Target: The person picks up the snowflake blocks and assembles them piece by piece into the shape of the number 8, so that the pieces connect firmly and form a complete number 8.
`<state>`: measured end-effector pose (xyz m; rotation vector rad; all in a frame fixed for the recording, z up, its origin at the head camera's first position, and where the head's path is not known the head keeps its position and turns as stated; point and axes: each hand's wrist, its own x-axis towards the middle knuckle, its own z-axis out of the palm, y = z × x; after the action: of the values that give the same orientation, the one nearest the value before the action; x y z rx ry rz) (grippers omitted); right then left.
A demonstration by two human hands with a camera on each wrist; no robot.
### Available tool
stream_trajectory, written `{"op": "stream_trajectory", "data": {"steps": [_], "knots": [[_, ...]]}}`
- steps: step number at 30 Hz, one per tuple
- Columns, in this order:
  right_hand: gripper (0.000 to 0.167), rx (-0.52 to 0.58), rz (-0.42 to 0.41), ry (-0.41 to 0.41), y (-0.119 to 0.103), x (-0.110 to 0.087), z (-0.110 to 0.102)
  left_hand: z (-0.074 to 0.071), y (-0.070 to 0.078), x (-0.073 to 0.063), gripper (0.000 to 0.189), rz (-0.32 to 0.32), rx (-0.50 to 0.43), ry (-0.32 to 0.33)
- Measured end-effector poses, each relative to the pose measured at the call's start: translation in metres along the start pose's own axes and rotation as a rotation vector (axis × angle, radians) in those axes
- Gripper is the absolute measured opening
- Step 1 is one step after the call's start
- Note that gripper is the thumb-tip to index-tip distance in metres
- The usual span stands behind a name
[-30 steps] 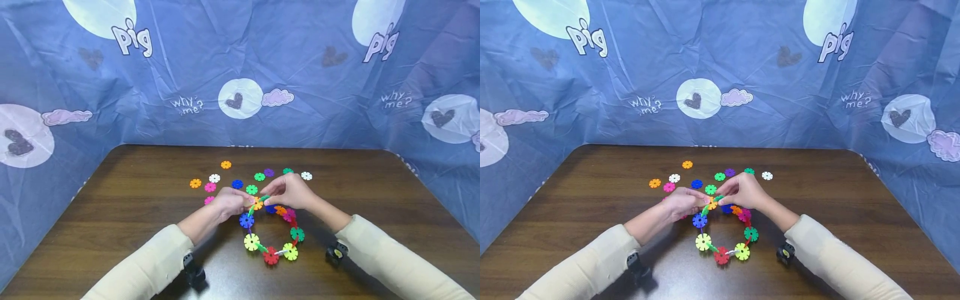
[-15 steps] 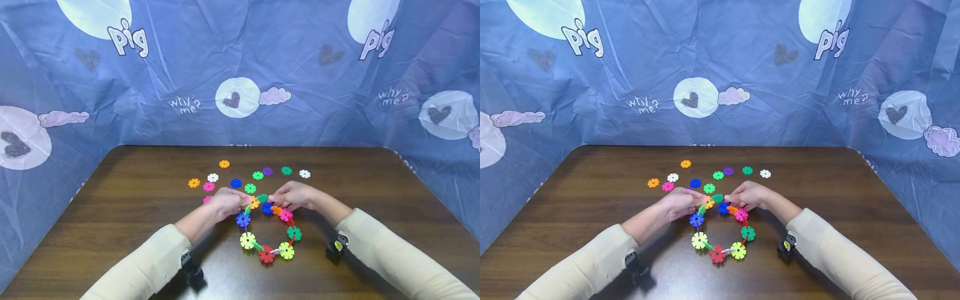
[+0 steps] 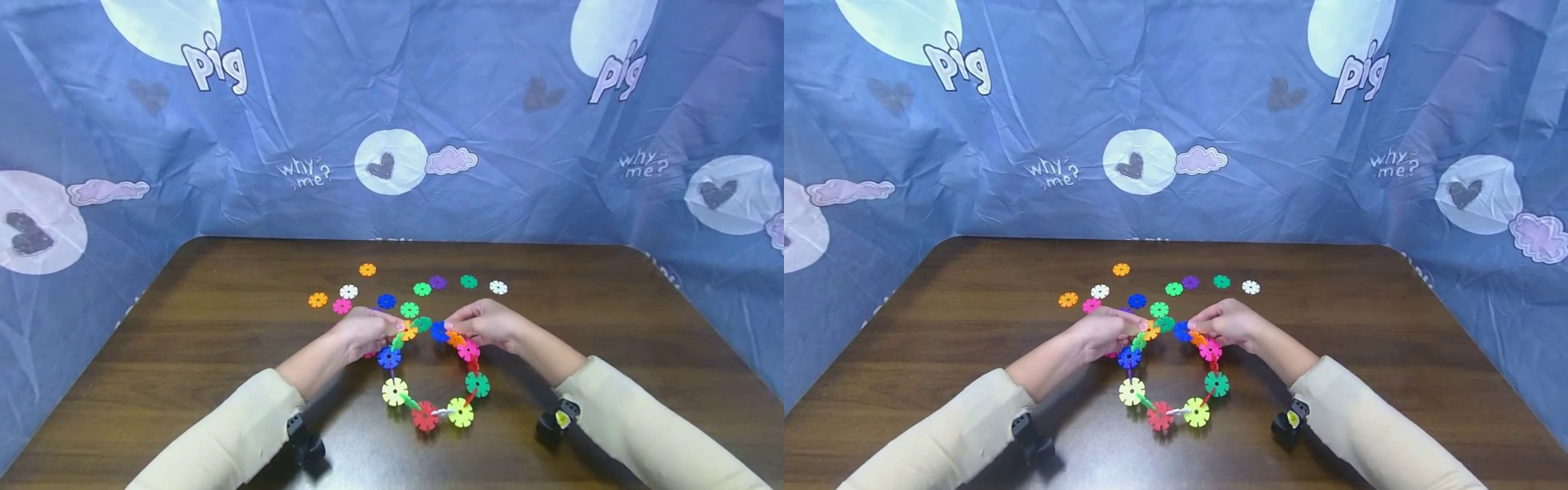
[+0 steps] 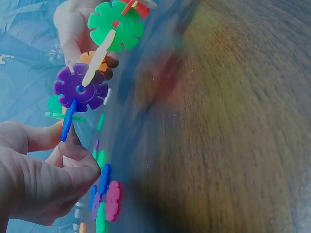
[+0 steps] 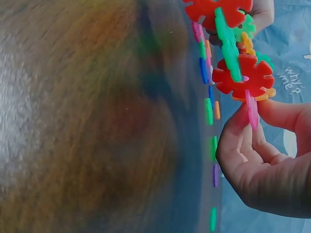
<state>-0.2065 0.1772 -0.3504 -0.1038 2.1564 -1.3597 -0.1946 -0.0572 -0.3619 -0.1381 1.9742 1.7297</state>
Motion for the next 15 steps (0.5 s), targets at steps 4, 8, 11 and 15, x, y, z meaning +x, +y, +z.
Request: {"op": "stream_trajectory", "data": {"steps": [4, 8, 11, 15], "knots": [[0.039, 0.015, -0.027, 0.02, -0.0043, -0.003, -0.001, -0.0016, 0.0011, -0.0003, 0.023, -0.005, -0.005, -0.005], [0.039, 0.026, -0.042, 0.031, -0.0051, -0.0031, -0.0024, -0.0024, 0.0026, -0.0008, 0.022, -0.011, -0.02, -0.007], [0.037, 0.039, -0.048, 0.034, -0.0053, -0.0031, -0.0035, -0.0026, 0.0039, -0.0015, 0.022, -0.015, -0.022, -0.009], [0.034, 0.049, -0.054, 0.039, -0.0064, -0.0034, -0.0038, -0.0025, 0.0044, -0.0018, 0.022, -0.014, -0.016, -0.015]]}}
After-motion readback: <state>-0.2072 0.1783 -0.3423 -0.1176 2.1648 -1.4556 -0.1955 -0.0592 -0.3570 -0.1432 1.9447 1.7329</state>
